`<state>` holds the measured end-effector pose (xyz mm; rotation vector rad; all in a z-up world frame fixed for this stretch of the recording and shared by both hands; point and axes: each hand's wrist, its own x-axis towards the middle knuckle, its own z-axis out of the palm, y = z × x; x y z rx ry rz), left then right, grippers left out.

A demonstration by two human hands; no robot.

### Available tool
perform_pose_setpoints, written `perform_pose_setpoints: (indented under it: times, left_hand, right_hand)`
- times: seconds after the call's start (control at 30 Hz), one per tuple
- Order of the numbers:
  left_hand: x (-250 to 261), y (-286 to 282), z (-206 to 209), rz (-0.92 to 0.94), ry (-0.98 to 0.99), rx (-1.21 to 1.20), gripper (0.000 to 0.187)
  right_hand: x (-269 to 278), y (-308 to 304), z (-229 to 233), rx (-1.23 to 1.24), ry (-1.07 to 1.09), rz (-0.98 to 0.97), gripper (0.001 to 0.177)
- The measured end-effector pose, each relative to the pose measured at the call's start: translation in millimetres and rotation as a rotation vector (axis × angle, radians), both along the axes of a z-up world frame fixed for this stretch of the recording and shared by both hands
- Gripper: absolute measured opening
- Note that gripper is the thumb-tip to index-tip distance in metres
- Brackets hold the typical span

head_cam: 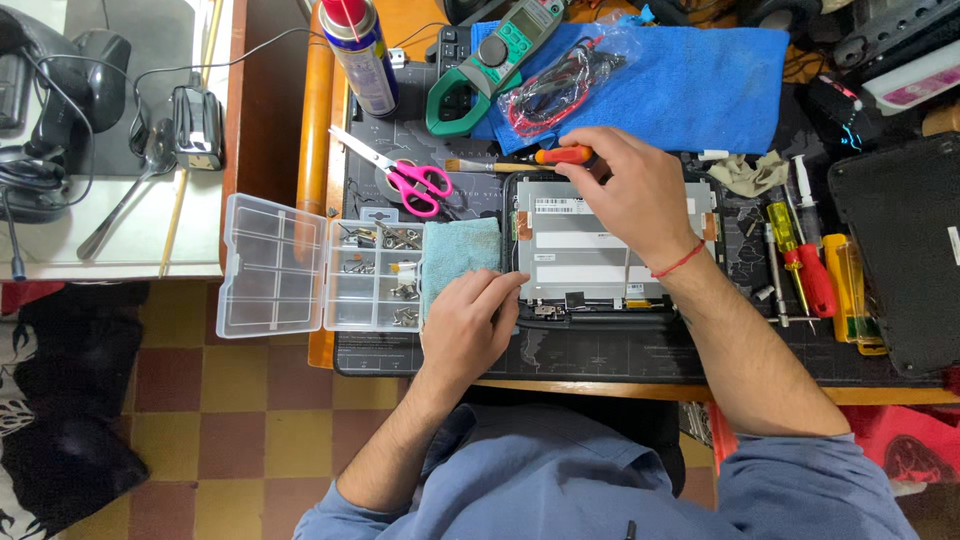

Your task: The person uses a brush to clean the surface of a disassembled electronic device on a workbench. They then use a screwdriver to adjust a small component on the device.

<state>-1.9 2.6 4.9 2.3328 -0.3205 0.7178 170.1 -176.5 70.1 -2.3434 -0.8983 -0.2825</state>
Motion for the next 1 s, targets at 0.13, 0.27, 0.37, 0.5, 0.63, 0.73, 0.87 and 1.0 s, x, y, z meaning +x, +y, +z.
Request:
perform_pose_setpoints:
  times: [0.13,0.27,0.37,0.5,0.63,0.73,0.87,1.0]
  left_hand:
    - [-0.2,-0.4,-0.7,0.001,0.003,0.001,0.015]
    - [-0.2,-0.1,-0.2,0.007,0.009,0.016,0.015]
    - [-0.2,-0.3,-0.3,0.005,0.008,0.009,0.015]
    - [-0.4,0.5,2.6,-0.011,0.009,-0.020,0.015]
    - [0.4,-0.2,-0.3,-0.005,0.006,-0.003,0.014]
    - [0.6,-0.5,0.0,0.007,-0.003,0.005,0.016]
    - [0.3,-0.9,0.2,0.012,-0.015,-0.009,0.016]
    - [1.0,-1.3,-2.0,0.021,-0.025,0.009,0.015]
  right_hand:
    - [4.4,0.4,-5.8,0.021,0.021,-0.001,0.024]
    - [5.3,2.2,-9.6,0.000,0.013,-0.010,0.026]
    - [5.3,1.7,-9.8,-0.033,0.002,-0.012,0.025]
    - [4.7,2.6,-3.2,-0.013,0.014,-0.002,0.024]
    - [3.0,3.6,0.7,0.010,0.017,-0.015,0.024]
    - [2.1,6.6,0.1,0.028,0.027,0.012,0.024]
    - [2.9,5.3,-3.3,0.008,0.000,0.001,0.024]
    - [0.7,2.5,2.9,0.019,-0.024,0.005,0.023]
